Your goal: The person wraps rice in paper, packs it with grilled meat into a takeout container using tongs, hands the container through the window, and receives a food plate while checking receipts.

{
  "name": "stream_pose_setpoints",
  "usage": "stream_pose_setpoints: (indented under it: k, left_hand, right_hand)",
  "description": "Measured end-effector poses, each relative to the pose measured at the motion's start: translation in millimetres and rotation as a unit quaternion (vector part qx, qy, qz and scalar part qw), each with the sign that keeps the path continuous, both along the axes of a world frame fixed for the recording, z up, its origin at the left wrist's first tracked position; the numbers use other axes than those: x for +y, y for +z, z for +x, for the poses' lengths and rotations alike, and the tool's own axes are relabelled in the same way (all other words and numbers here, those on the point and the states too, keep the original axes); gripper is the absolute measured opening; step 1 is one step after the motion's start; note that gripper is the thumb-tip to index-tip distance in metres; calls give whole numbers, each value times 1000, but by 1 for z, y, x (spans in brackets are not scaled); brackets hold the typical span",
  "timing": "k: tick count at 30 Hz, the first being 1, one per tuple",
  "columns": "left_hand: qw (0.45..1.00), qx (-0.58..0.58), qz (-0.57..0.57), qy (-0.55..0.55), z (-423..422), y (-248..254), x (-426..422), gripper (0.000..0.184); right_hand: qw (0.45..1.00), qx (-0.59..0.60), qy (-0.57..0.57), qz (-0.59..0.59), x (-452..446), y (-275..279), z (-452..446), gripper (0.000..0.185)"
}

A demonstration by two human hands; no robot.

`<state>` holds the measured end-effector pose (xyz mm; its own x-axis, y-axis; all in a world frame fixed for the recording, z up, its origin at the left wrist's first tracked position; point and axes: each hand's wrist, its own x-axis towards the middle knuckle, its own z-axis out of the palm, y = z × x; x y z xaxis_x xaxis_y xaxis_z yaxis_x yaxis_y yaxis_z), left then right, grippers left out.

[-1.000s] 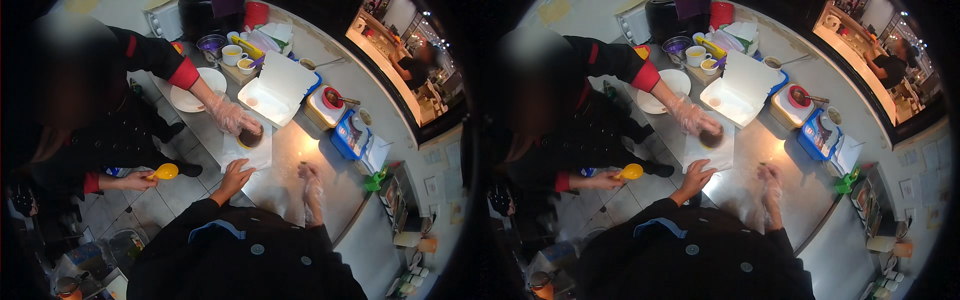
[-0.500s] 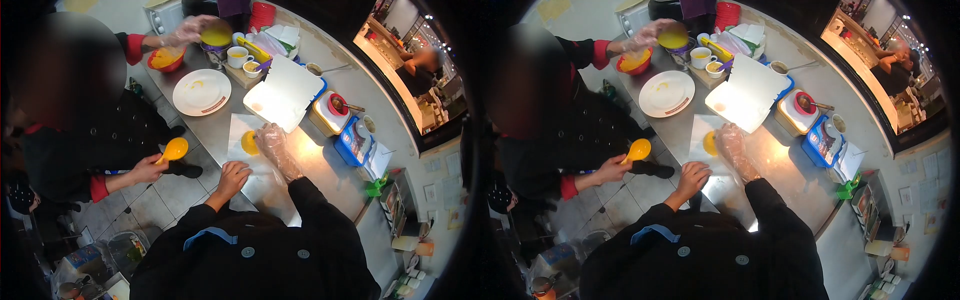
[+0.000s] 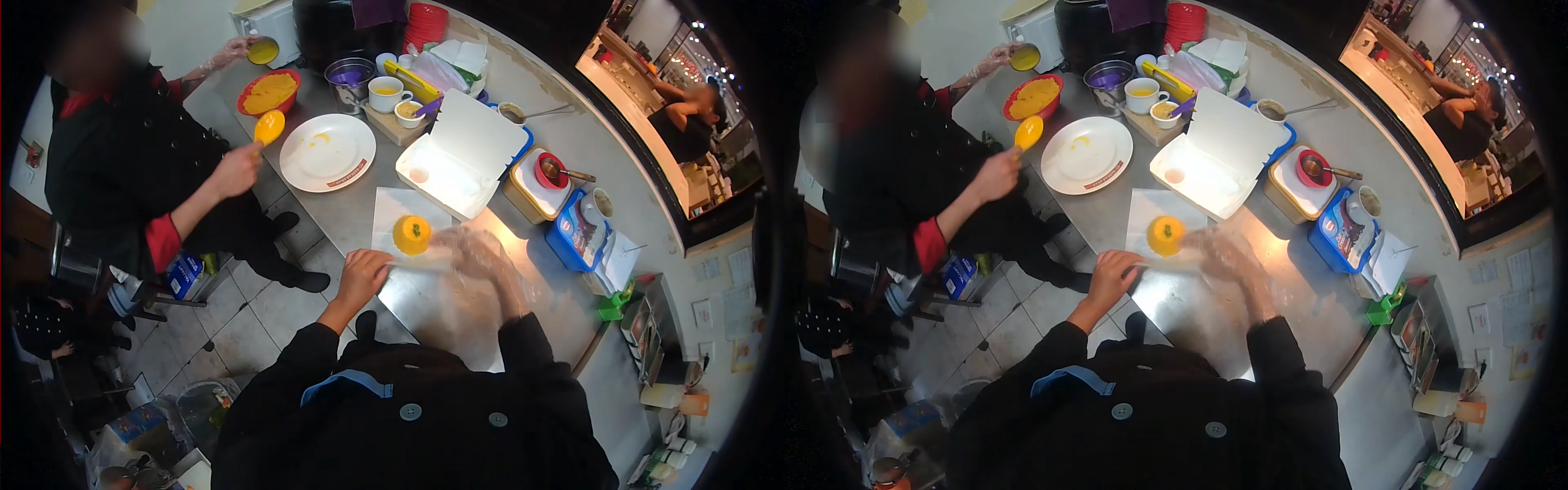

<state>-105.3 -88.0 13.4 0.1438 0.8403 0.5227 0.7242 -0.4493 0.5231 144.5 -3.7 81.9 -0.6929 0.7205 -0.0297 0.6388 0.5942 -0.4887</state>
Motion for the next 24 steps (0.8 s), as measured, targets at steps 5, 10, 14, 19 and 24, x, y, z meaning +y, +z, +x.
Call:
stream_pose_setpoints:
  k: [5,10,14,19,24]
  left_hand:
    - [997,-44,-68,-11,-9,-15,-12,19]
    - [995,-55,-87,14,-4,-11,-19,20]
    - [997,-45,-63,0,-1,-5,-19,15]
    - [997,-11,-59,-48,-7,-8,-32,13]
    - [990,-44,-121,-58,-2,7,-61,13]
  right_hand:
    - [998,-44,2,50,-39,-47,14,65]
    - [999,-22,-11,45,-75,-45,16,74]
    - [985,50,-107,124,-75,-81,13,59]
    - [959,137,-118,220,-73,-98,25,17]
    - [972,183,-100,108,-106,-77,42,16]
